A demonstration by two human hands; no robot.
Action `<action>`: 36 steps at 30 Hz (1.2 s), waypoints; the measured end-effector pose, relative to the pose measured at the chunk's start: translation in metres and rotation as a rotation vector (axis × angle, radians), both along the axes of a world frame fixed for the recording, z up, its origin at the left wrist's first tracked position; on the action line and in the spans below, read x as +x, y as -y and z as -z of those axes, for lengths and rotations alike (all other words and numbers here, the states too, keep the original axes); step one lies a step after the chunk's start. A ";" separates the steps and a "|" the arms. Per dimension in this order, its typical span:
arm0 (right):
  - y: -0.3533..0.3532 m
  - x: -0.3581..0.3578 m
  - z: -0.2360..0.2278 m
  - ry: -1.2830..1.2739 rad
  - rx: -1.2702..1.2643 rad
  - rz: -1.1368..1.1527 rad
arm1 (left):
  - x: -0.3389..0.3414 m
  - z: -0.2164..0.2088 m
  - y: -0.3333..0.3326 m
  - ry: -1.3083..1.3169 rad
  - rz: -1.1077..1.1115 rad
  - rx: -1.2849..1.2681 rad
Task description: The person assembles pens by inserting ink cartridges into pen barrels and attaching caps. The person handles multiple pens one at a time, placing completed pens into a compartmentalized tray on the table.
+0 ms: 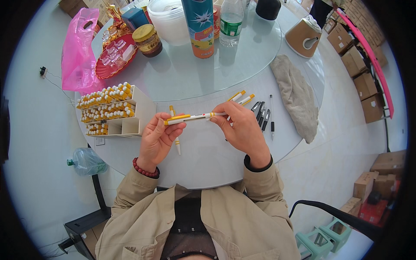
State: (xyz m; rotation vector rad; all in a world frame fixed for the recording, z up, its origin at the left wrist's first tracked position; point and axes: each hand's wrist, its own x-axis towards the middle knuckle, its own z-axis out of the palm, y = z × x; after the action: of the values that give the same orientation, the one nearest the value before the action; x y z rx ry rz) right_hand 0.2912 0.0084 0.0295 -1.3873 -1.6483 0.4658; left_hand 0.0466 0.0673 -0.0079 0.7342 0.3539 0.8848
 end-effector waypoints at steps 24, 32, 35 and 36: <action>0.003 -0.003 -0.005 -0.097 -0.049 -0.037 | -0.001 0.000 -0.004 0.099 0.060 -0.121; 0.004 -0.003 -0.006 -0.101 -0.061 -0.053 | -0.003 0.005 -0.003 0.065 0.044 -0.104; 0.005 -0.005 -0.007 -0.092 -0.084 -0.072 | -0.002 0.000 -0.004 0.192 0.078 -0.123; 0.005 -0.005 -0.008 -0.087 -0.094 -0.076 | -0.002 -0.002 -0.003 0.253 0.100 -0.110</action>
State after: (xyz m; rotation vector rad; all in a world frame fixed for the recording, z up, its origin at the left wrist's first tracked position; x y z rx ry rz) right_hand 0.2858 0.0038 0.0371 -1.3560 -1.6309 0.6460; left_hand 0.0449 0.0703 -0.0059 0.5262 0.1389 0.8456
